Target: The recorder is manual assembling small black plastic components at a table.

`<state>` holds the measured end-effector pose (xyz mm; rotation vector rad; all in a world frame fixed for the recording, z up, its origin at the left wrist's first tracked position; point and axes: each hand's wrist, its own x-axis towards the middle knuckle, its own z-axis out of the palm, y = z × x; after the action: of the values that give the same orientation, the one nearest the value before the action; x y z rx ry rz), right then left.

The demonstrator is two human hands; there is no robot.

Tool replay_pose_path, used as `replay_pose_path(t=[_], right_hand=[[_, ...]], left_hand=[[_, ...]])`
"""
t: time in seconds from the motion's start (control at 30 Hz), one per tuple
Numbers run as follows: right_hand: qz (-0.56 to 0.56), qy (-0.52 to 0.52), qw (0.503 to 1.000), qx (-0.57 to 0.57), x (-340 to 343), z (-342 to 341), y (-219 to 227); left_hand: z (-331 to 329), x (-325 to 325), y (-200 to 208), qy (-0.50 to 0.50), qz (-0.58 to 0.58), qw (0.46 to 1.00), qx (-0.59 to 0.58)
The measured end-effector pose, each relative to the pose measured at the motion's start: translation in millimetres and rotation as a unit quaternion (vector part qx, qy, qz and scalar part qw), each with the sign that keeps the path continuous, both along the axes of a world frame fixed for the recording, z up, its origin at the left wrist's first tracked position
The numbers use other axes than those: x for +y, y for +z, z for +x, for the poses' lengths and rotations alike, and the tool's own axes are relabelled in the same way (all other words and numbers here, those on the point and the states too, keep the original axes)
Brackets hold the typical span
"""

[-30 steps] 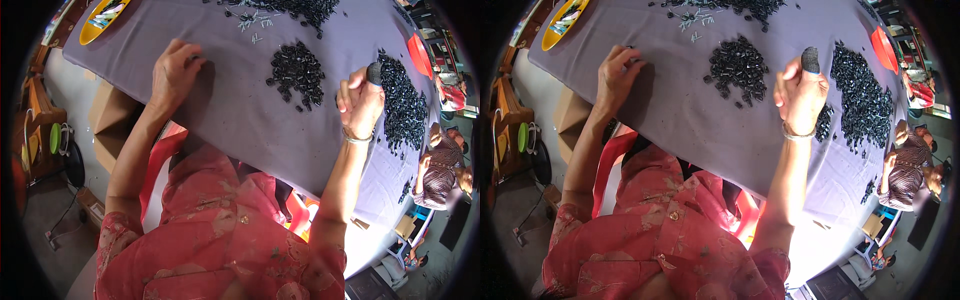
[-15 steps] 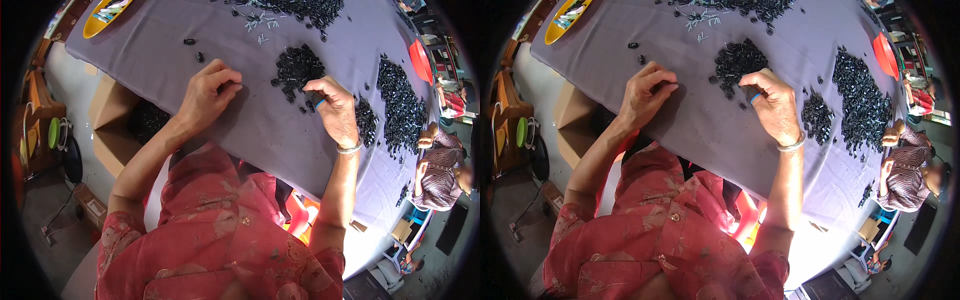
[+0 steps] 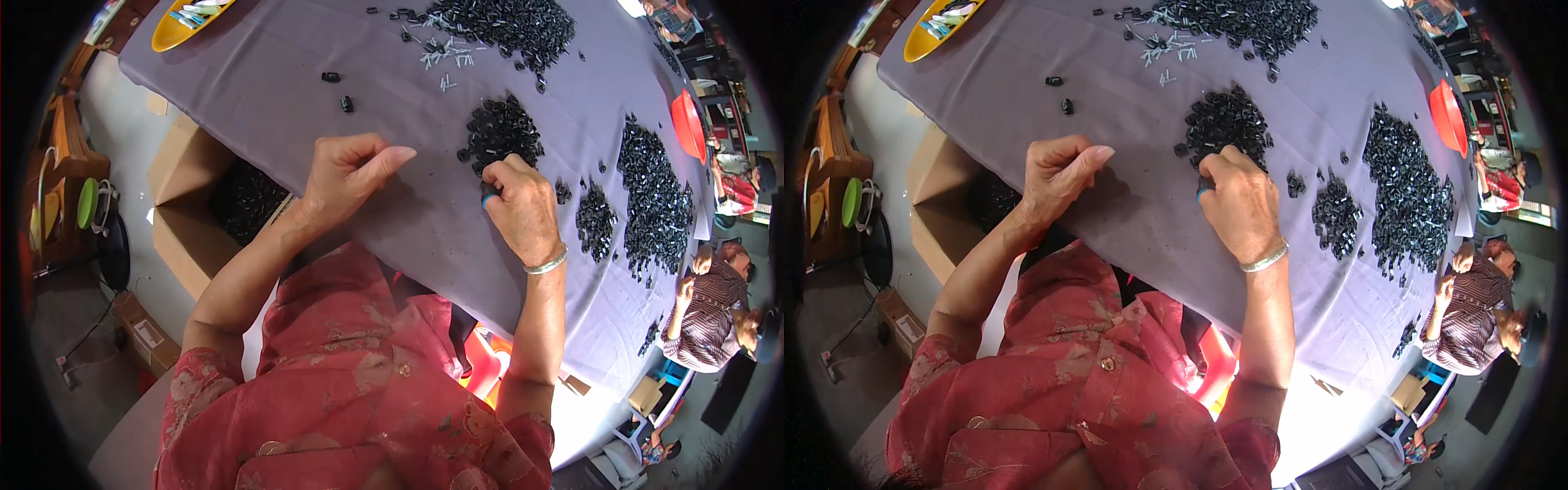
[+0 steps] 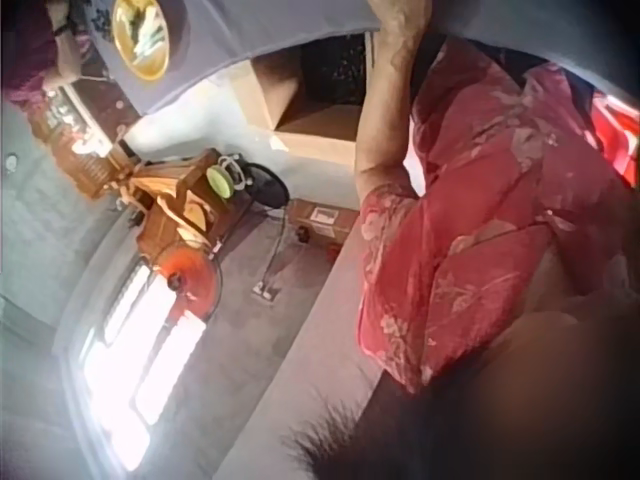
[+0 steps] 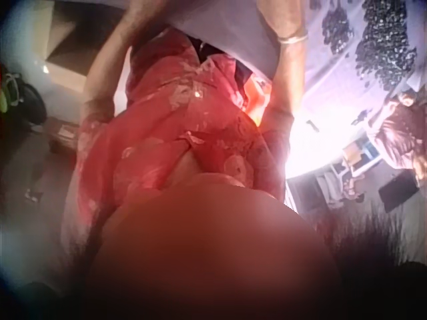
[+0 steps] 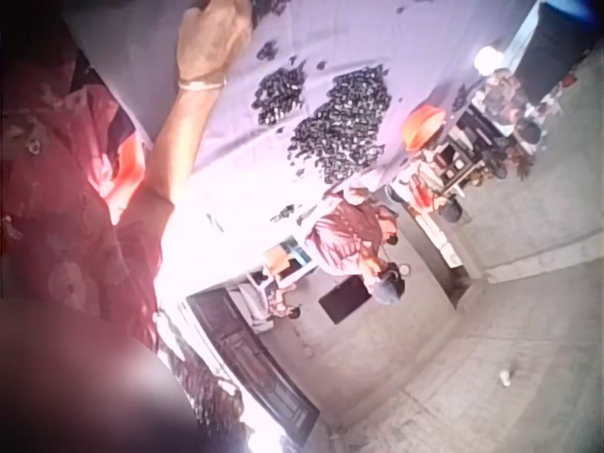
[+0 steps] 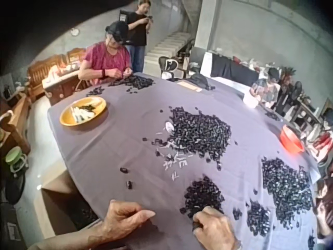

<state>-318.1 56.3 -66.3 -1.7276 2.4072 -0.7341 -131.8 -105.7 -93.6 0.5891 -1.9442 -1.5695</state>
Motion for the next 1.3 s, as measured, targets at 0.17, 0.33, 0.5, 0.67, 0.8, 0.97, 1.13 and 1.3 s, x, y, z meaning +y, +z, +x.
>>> replay_pose_path(t=[0.17,0.33,0.5,0.67,0.8,0.97,1.13,1.3], right_hand=[[0.022,-0.008,0.999,0.034,-6.2,7.5,3.7],[-0.136,-0.013,0.972,-0.192,-12.8,27.5,12.5],[-0.178,0.022,0.907,-0.381,-27.2,48.9,4.7],[-0.164,-0.016,0.865,-0.473,-30.9,52.3,3.9],[-0.128,-0.025,0.888,-0.441,-33.7,52.5,6.2],[-0.114,-0.022,0.887,-0.446,-44.7,45.4,12.5],[-0.136,-0.05,0.975,-0.169,-84.6,-17.9,12.7],[-0.079,0.067,0.988,-0.113,-115.0,-61.0,-7.5]], left_hand=[[3.7,0.4,1.1,-0.017,0.027,0.999,0.015],[4.2,10.2,6.9,-0.111,0.004,0.994,0.001],[-6.4,21.4,8.3,-0.139,0.223,0.953,0.153],[-4.0,13.5,-6.6,-0.13,0.129,0.972,0.144],[-3.9,13.8,-5.7,-0.106,0.121,0.977,0.138],[-5.4,11.9,-12.8,-0.006,0.079,0.99,0.117],[-8.8,2.4,-11.8,0.049,-0.001,0.997,0.053],[-12.8,-0.8,-15.3,0.04,-0.093,0.994,0.03]])
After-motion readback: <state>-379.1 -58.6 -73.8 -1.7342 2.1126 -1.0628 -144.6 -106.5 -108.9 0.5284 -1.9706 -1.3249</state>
